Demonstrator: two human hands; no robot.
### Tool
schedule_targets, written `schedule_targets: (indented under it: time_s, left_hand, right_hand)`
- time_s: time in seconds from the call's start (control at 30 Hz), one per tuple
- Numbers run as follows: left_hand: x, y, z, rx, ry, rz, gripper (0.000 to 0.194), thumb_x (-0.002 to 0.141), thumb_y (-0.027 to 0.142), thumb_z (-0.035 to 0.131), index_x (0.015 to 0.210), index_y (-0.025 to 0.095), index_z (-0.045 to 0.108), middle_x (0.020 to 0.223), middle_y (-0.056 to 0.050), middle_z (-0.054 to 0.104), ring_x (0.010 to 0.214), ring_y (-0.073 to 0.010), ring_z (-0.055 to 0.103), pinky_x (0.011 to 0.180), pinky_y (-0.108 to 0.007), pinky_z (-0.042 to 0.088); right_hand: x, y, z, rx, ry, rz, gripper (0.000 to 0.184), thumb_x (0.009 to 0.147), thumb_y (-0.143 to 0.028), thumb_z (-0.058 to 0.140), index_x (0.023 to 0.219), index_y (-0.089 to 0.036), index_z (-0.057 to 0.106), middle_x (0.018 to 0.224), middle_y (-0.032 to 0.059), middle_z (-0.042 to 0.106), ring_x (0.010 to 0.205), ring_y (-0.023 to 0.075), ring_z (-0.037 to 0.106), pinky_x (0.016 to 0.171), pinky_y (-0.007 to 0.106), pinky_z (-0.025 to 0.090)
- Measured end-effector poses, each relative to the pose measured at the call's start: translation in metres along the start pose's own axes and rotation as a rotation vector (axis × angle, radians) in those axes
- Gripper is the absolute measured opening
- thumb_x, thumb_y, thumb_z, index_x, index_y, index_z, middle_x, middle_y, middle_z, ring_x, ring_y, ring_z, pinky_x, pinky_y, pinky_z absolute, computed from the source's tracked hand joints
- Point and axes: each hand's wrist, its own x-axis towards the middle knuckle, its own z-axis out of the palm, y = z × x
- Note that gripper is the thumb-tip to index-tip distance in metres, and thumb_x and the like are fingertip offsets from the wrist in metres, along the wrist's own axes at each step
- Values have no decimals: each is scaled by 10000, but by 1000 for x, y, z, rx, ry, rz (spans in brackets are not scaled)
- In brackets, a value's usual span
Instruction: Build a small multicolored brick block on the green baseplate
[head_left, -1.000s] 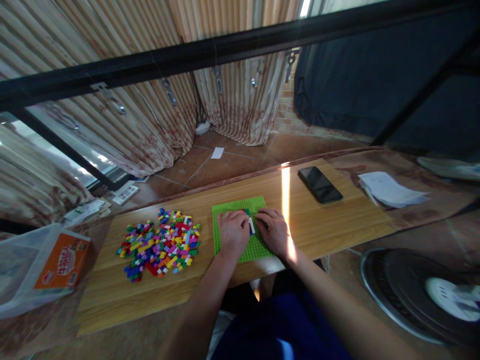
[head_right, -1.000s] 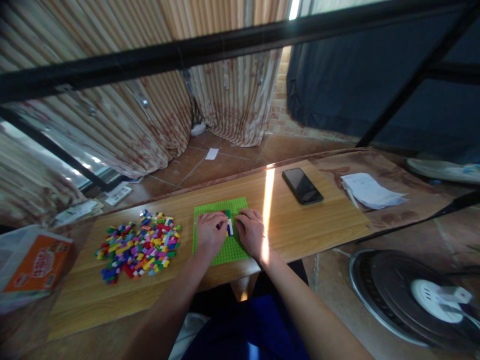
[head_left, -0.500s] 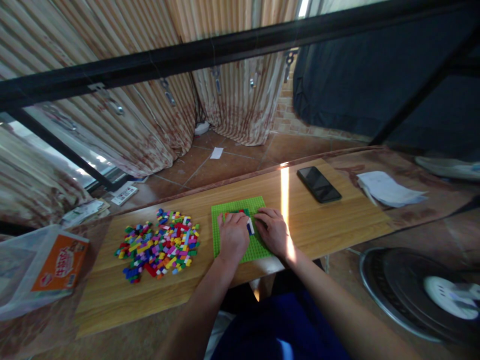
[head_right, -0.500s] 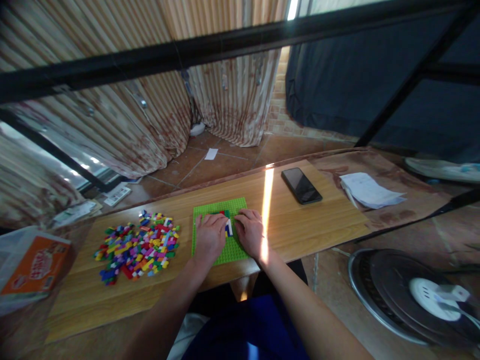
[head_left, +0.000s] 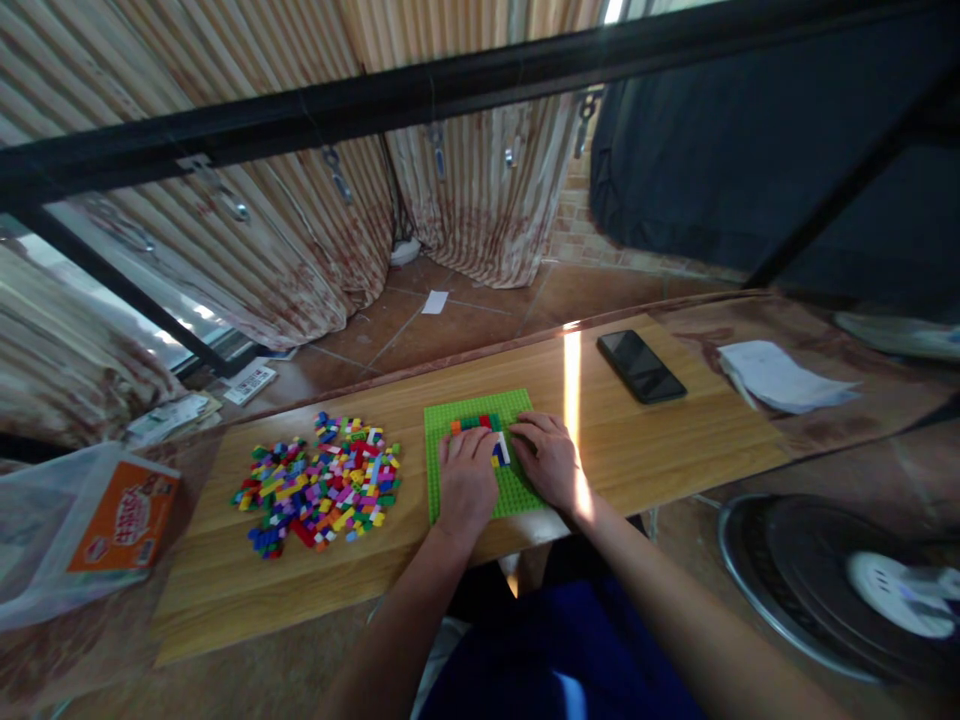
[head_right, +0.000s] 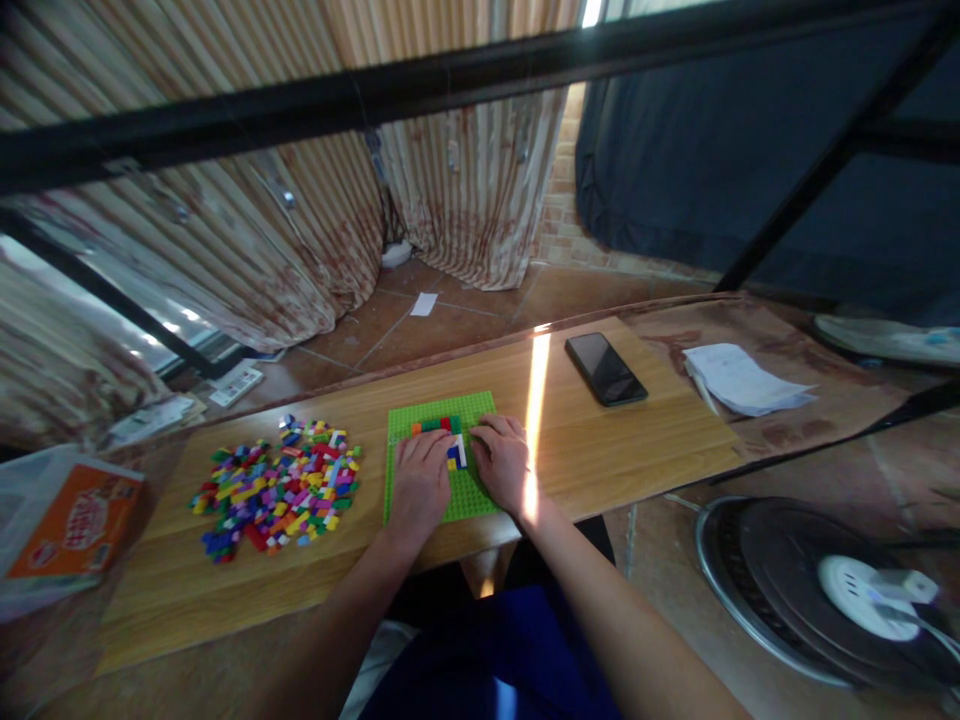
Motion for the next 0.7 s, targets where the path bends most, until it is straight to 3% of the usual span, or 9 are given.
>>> schedule_targets:
  time_s: [0.7]
  left_hand:
    - [2, 10, -5, 102, -84, -51, 289, 921, 129, 429, 1129, 208, 614, 1215, -82, 640, 1120, -257, 546, 999, -503, 354]
  right_hand:
    - [-1, 2, 2, 6, -2, 2, 225, 889, -231, 535, 999, -197, 728, 1114, 111, 664, 1071, 265, 555, 947, 459, 475]
